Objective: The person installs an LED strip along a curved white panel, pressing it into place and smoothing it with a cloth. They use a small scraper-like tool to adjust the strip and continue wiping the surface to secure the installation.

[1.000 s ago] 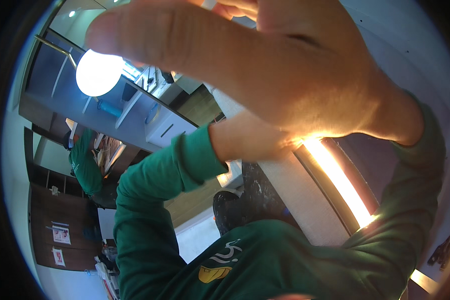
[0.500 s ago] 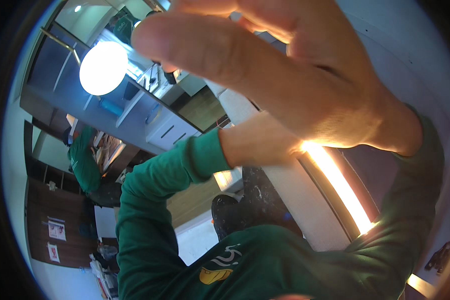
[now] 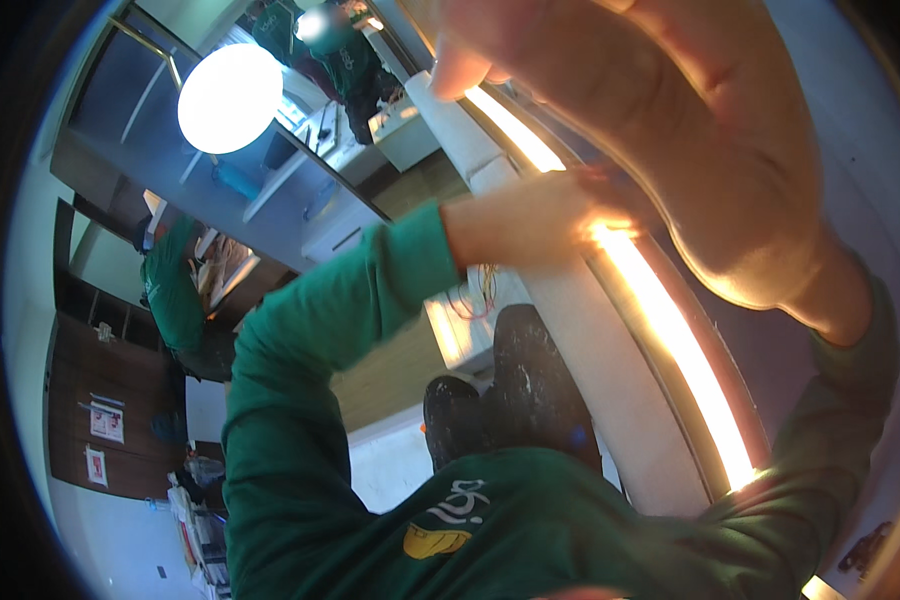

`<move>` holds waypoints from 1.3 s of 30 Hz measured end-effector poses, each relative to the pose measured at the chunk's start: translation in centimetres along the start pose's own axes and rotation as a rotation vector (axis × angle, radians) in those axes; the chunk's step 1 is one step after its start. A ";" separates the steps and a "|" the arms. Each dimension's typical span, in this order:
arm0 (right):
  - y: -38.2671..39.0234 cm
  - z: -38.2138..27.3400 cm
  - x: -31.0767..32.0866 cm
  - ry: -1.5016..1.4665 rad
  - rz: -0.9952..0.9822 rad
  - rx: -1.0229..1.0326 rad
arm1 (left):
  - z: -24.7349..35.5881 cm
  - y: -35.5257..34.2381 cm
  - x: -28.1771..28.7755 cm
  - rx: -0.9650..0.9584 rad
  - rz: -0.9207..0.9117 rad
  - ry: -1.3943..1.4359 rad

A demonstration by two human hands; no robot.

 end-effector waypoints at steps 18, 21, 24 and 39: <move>0.4 4.4 1.6 0.060 0.147 -0.088 | -3.1 2.4 12.8 0.182 0.571 0.054; 0.7 6.9 1.5 0.087 0.139 -0.190 | -0.7 2.6 14.8 0.132 0.738 0.738; 1.5 9.6 0.6 -0.091 -0.014 -0.358 | 2.1 2.1 15.1 0.129 0.765 0.872; 1.1 10.5 5.0 -0.241 0.406 -0.362 | 10.8 -0.9 0.8 -0.099 0.228 0.074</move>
Point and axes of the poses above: each hand's wrist, its own y-axis away from the middle knuckle, its own x-axis out of the back of the hand, z = x × y, the point moved 9 cm from there along -y, towards the middle knuckle, and after that the axes turned 5 degrees about z, right-handed, at the moved point
